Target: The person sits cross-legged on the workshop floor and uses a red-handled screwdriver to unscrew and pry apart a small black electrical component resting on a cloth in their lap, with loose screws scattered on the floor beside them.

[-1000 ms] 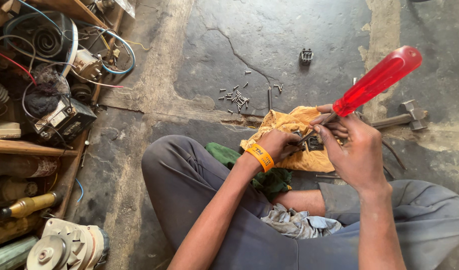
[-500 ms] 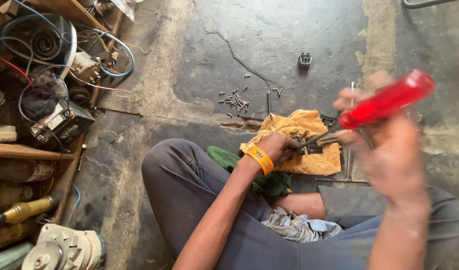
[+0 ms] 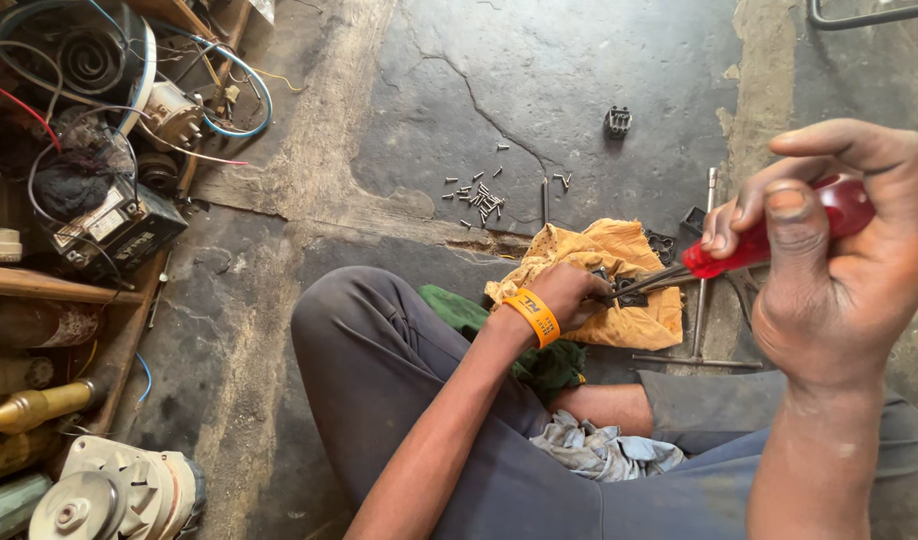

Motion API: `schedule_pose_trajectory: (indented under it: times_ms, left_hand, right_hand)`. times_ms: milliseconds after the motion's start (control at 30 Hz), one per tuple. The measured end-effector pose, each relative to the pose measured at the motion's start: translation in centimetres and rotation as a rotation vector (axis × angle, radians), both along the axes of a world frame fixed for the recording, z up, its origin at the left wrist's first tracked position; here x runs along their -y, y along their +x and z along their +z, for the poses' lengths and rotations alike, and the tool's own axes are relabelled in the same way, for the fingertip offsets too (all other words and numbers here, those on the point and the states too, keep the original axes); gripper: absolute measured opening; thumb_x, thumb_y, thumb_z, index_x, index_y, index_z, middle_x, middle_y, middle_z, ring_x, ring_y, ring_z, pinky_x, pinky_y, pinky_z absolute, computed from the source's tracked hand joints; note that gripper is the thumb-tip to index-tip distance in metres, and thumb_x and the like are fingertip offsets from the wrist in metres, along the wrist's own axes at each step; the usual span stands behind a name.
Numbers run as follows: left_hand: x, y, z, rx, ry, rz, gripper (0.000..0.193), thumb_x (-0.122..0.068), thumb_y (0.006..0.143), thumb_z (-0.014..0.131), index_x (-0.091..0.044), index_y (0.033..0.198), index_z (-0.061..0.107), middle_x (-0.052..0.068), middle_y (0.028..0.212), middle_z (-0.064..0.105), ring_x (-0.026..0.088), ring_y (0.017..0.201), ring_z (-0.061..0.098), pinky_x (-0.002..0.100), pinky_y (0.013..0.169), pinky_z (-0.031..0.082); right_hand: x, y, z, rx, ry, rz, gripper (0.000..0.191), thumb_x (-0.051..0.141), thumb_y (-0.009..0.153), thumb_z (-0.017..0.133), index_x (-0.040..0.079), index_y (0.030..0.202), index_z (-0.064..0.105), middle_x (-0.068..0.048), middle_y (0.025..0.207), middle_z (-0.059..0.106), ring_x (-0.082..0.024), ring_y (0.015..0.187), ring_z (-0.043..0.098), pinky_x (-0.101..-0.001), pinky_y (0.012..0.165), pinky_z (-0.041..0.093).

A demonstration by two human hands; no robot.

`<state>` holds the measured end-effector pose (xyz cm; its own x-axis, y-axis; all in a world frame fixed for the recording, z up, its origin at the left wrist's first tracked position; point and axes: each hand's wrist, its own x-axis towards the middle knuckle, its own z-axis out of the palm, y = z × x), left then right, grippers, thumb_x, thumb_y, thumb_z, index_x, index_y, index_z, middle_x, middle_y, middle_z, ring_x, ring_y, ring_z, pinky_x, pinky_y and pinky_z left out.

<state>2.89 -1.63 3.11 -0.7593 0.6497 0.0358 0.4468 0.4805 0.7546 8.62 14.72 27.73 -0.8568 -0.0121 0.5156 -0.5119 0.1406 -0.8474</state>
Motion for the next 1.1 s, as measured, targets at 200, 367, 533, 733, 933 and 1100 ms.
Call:
schedule_pose_trajectory:
  times_ms: [200,367,533,733,933,1100]
  left_hand:
    - [-0.15,0.15,0.16,0.011,0.011,0.015,0.026,-0.013,0.081,0.074,-0.015,0.107,0.079,0.013,0.090,0.077,0.033,0.084,0.073,0.043,0.079,0.058]
    - [-0.03,-0.03,-0.03,-0.003,0.001,0.005,0.025,-0.013,0.081,0.073,-0.016,0.105,0.079,0.012,0.089,0.077,0.033,0.083,0.073,0.043,0.078,0.058]
    - [0.05,-0.28,0.14,-0.006,-0.066,0.003,0.028,-0.012,0.079,0.073,-0.016,0.107,0.078,0.013,0.086,0.076,0.035,0.080,0.072,0.044,0.076,0.058]
    - [0.05,0.07,0.53,0.011,-0.011,0.005,0.026,-0.013,0.082,0.073,-0.015,0.107,0.078,0.013,0.086,0.076,0.034,0.080,0.073,0.043,0.075,0.058]
    - [-0.08,-0.04,-0.04,-0.010,-0.037,0.010,0.025,-0.013,0.082,0.073,-0.014,0.106,0.078,0.014,0.086,0.075,0.035,0.081,0.072,0.044,0.076,0.058]
    - [-0.19,-0.18,-0.29,-0.010,-0.018,-0.004,0.026,-0.011,0.080,0.072,-0.014,0.105,0.079,0.014,0.085,0.075,0.035,0.079,0.072,0.045,0.074,0.058]
  right_hand:
    - [-0.37,-0.37,-0.34,-0.001,0.014,0.008,0.028,0.023,0.122,0.063,0.002,0.129,0.046,-0.007,0.086,0.057,-0.012,0.071,0.059,-0.0285,0.073,0.057]
    - [-0.35,-0.37,-0.69,0.008,-0.018,0.002,0.026,0.021,0.123,0.063,0.002,0.129,0.045,-0.007,0.086,0.055,-0.011,0.071,0.056,-0.0287,0.075,0.057]
    - [-0.08,-0.38,-0.65,0.009,0.010,-0.014,0.024,0.019,0.125,0.062,0.001,0.127,0.046,-0.008,0.087,0.056,-0.011,0.072,0.056,-0.0290,0.074,0.058]
    - [0.15,-0.52,0.03,0.009,0.009,-0.015,0.024,0.019,0.123,0.061,0.001,0.126,0.046,-0.006,0.086,0.055,-0.010,0.071,0.056,-0.0282,0.074,0.058]
    - [0.18,-0.60,-0.17,0.025,-0.021,-0.020,0.023,0.018,0.124,0.062,0.001,0.127,0.046,-0.006,0.087,0.054,-0.010,0.071,0.055,-0.0283,0.074,0.058]
    - [0.14,-0.64,-0.50,-0.013,-0.001,0.003,0.025,0.020,0.124,0.061,0.000,0.125,0.046,-0.006,0.085,0.053,-0.011,0.073,0.057,-0.0292,0.075,0.060]
